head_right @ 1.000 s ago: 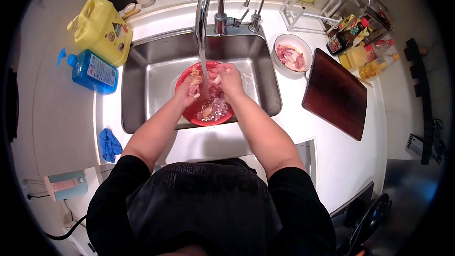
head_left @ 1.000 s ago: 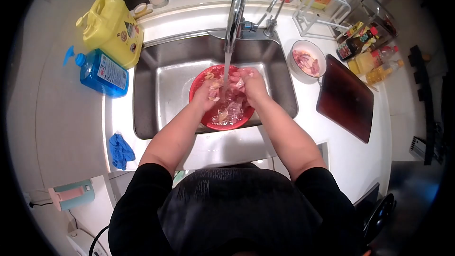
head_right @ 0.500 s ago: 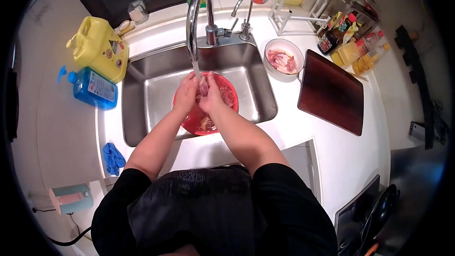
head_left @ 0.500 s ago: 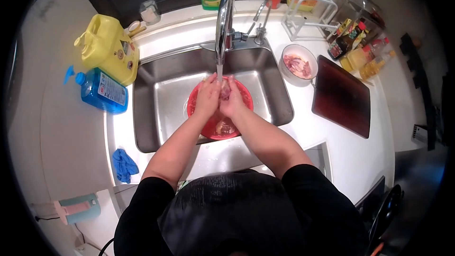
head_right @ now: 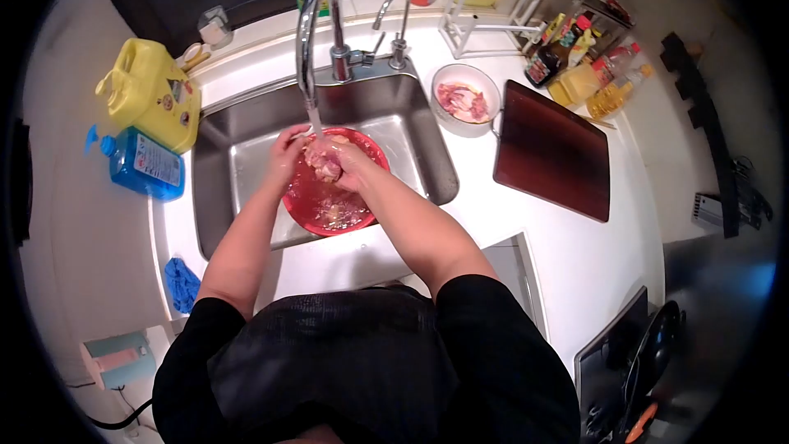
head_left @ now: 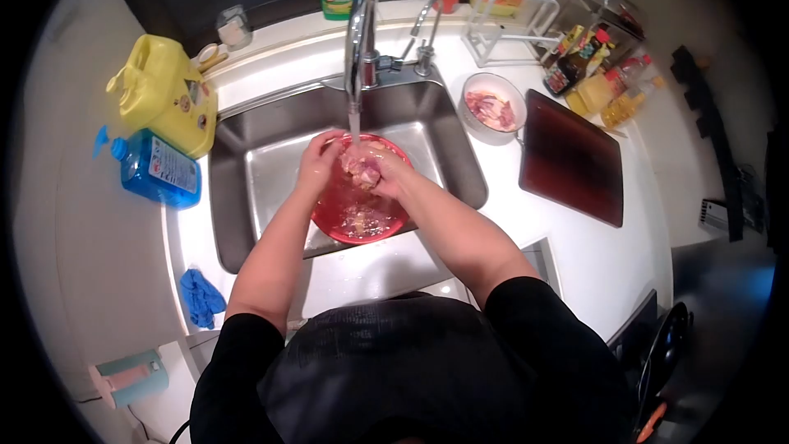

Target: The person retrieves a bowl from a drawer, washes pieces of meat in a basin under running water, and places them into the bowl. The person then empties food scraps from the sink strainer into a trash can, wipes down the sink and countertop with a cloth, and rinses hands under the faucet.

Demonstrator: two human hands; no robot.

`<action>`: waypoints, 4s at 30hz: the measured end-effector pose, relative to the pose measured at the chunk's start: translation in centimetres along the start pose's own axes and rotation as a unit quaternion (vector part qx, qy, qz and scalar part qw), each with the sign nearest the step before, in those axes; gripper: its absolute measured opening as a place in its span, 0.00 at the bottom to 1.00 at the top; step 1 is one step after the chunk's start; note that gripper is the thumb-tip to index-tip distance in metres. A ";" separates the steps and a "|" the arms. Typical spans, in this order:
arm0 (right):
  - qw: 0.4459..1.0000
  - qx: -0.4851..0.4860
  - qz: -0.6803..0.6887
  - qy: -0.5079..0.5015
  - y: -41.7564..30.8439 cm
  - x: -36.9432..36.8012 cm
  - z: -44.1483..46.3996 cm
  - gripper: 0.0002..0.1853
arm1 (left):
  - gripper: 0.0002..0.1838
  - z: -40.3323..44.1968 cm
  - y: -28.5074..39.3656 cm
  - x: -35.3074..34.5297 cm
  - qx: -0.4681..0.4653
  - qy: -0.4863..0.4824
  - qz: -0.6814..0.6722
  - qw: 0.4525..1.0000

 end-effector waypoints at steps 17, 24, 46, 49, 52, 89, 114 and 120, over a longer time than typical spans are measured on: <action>0.770 0.168 -0.487 0.375 -18.2 5.1 -12.9 0.07 | 0.13 -0.9 -5.5 -1.1 0.272 -0.115 -0.063 0.953; 0.382 0.188 -0.669 0.609 -21.6 11.9 -14.8 0.23 | 0.47 -2.4 -15.0 1.1 0.257 -0.241 0.484 0.801; 0.962 -0.101 -0.114 0.228 2.8 8.7 -1.5 0.29 | 0.13 -2.6 -6.8 -2.2 0.321 -0.219 -0.093 0.917; 0.952 -0.168 0.067 0.248 5.0 6.3 -0.6 0.30 | 0.14 -2.6 -3.9 -2.5 0.323 -0.136 -0.162 0.922; 0.958 -0.128 0.108 0.230 5.9 6.2 1.1 0.30 | 0.13 -2.4 -3.3 -2.7 0.304 -0.110 -0.269 0.907; 0.956 0.060 -0.248 0.142 -3.5 2.3 -5.0 0.11 | 0.08 -0.1 -8.5 4.4 0.191 0.015 0.042 0.981; 0.955 -0.034 -0.230 0.186 -0.4 5.0 -2.6 0.13 | 0.18 -3.7 -5.5 -1.3 0.298 -0.184 -0.182 0.919; 0.969 -0.030 -0.211 0.127 0.9 2.4 -2.5 0.13 | 0.18 -3.1 -3.8 -2.1 0.284 -0.180 -0.193 0.922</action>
Point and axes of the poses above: each hand's wrist, its own z-axis towards the middle knuckle, its own x-axis out of the back of the hand, y = z × x, the point moved 6 cm from there along z, towards the middle knuckle, and after that the axes turned 10 degrees about -x, right-handed, at the moved point
